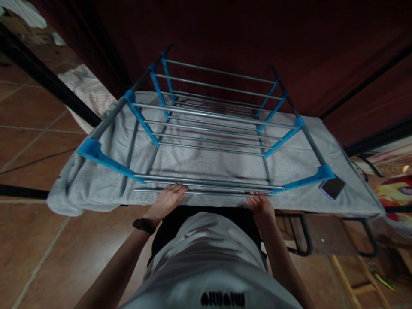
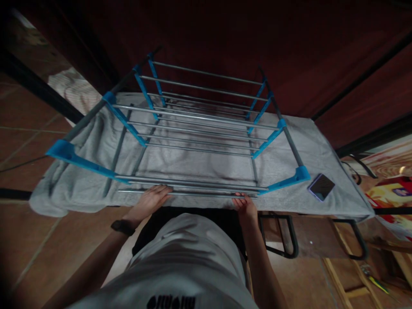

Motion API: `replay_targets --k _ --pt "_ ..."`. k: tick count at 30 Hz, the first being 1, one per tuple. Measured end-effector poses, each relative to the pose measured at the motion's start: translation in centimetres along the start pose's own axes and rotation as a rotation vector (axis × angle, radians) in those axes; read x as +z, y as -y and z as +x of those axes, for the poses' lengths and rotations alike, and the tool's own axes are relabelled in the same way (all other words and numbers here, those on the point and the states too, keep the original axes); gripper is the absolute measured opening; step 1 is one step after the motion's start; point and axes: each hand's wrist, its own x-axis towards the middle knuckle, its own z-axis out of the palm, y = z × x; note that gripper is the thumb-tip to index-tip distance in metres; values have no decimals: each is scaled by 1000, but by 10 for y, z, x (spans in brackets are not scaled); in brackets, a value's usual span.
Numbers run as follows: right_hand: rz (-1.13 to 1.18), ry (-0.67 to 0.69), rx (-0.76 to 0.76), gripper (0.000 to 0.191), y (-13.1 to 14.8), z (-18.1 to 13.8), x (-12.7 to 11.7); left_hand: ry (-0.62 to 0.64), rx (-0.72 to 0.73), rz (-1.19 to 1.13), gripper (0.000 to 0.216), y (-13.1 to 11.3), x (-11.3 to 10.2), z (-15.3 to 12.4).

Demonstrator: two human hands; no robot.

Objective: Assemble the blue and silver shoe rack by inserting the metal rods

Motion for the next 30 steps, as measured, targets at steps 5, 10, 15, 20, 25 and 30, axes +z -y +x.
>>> replay_targets --k 5,10,15,20,25,30 --pt "-63 108 21 6 -11 -7 8 43 26 35 30 -6 2 3" --pt "-81 190 21 6 -21 -15 13 60 40 95 26 -8 2 3" --pt "-90 219 19 8 -28 -18 15 58 34 107 24 -11 0 4" --pt "-71 223 -4 14 -29 -20 15 58 8 90 25 -14 -2 5" --pt "-62 197 -33 21 -29 -18 12 68 20 102 27 -15 -2 5" --pt "-52 161 -27 21 -27 -16 11 66 14 120 26 -16 -2 5"
